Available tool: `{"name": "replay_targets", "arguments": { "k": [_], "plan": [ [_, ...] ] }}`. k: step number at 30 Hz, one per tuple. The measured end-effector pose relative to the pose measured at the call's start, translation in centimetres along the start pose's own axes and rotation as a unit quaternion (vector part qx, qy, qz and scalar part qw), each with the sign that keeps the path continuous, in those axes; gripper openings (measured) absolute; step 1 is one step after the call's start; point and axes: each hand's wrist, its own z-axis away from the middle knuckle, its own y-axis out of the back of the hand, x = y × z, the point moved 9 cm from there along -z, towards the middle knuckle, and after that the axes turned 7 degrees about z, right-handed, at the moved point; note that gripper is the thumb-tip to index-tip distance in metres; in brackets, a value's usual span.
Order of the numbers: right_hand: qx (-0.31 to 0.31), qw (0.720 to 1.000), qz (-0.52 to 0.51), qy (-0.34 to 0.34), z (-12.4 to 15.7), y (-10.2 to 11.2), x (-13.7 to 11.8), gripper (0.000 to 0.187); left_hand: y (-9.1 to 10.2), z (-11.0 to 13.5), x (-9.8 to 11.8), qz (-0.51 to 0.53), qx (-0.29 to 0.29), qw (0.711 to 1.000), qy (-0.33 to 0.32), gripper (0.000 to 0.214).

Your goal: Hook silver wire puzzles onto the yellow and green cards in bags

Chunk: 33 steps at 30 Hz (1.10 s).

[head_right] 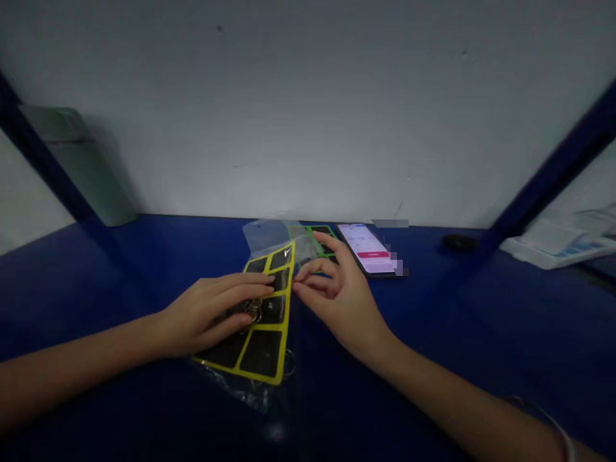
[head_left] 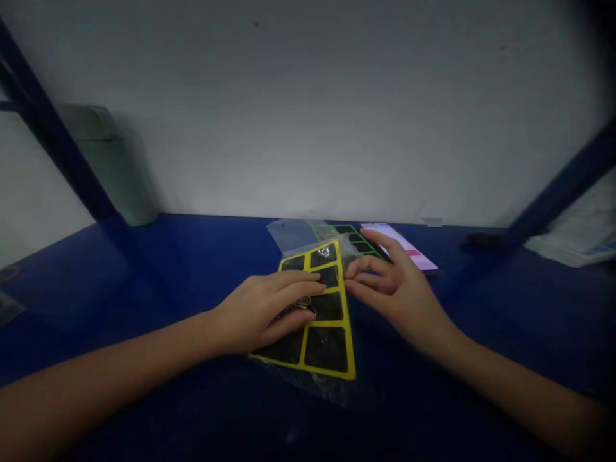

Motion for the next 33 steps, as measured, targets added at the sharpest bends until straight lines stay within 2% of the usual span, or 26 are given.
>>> {"name": "replay_targets", "arguments": {
  "k": [9,13,15,17,19,20,22,28,33],
  "plan": [
    [-0.037,0.999,0.009,-0.005,-0.2,-0.4,0.4,0.062,0.0,-0.1,0.0,0.011,-0.005,1.0,0.0,0.032],
    [-0.001,0.993,0.11,0.043,-0.1,0.3,-0.2,0.061,-0.1,-0.1,0.0,0.006,-0.014,1.0,0.005,0.032],
    [0.037,0.97,0.222,0.087,0.1,1.1,-1.0,0.063,-0.1,-0.1,0.0,0.005,-0.014,1.0,0.008,0.032],
    [0.074,0.923,0.348,0.146,0.4,1.6,-2.3,0.065,0.0,0.0,0.0,0.008,-0.008,1.0,0.003,0.032],
    [0.093,0.865,0.451,0.201,0.7,1.6,-3.3,0.065,-0.1,0.0,-0.1,0.009,-0.006,1.0,0.0,0.032],
    [0.094,0.839,0.486,0.225,0.9,1.4,-3.8,0.063,-0.1,0.0,-0.1,0.01,-0.008,1.0,-0.001,0.032],
    [0.089,0.806,0.522,0.264,1.2,1.0,-4.4,0.059,-0.3,-0.1,-0.1,0.012,-0.017,1.0,-0.002,0.032],
    [0.046,0.754,0.551,0.355,2.3,-0.9,-5.5,0.052,-0.4,0.0,0.1,0.016,-0.027,0.999,-0.013,0.031],
    [0.027,0.729,0.576,0.367,2.4,-1.7,-5.1,0.053,0.6,-0.1,0.9,0.007,0.004,0.999,-0.044,0.03]
  ]
}}
